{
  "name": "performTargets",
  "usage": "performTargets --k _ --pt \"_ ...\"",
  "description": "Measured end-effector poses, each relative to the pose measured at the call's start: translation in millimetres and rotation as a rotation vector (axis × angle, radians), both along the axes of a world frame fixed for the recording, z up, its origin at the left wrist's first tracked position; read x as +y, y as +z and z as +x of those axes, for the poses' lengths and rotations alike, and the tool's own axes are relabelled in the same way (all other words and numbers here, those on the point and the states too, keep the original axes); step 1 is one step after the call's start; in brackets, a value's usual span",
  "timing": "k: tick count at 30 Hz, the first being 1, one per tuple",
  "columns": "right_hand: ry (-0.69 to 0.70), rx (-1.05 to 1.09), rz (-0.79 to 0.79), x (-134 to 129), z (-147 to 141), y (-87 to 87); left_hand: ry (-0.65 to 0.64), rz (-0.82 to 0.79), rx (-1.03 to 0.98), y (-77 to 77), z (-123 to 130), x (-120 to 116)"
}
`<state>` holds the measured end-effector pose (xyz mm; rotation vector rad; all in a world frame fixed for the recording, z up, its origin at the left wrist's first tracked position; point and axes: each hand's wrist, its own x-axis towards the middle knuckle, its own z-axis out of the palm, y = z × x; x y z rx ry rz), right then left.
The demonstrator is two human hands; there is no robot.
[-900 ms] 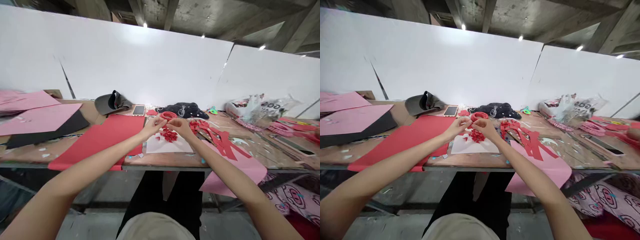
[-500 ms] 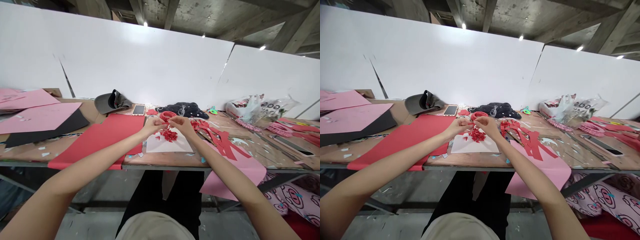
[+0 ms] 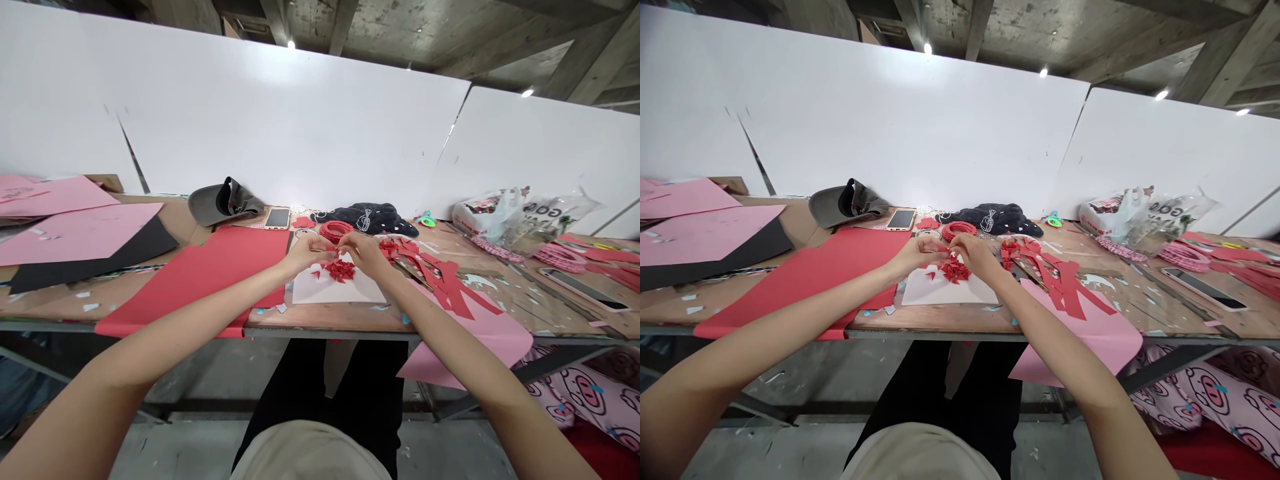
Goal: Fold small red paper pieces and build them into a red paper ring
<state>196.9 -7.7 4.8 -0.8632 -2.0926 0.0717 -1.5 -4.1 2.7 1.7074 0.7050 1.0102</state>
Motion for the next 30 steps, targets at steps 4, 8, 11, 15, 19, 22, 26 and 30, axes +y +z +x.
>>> performTargets --k 4,8,11,15,19,22,26,30 --pt "-0.08 0.059 -0.067 -3 -7 0.3 0.112 0.031 -0.011 0.7 2 -2" --pt "-0.091 0.072 -0.1 -4 -10 -0.2 0.128 -0.018 -0.028 3.1 3 -5" --pt "-0.084 0.004 0.069 -4 -8 -1.8 0.059 -0.15 -0.115 3.3 3 -5" --pt "-0.031 -0.056 0.259 -4 -5 -4.2 -0.109 -0.373 -0.24 4.4 1 -1" --pt "0.003 -0.051 0.308 -5 -2 -4.5 -0.188 -0.494 -0.292 8.2 -1 1" --pt "0.007 -0.03 0.277 -7 1 -2.8 -0.231 -0.573 -0.328 11.1 -1 1" --pt "0.035 -0.009 0.217 -9 3 -0.5 -0.248 -0.632 -0.345 13.2 -2 -1" --pt "0.085 -0.011 0.187 -8 4 1.0 -0.216 -0.585 -0.289 13.5 -3 -3"
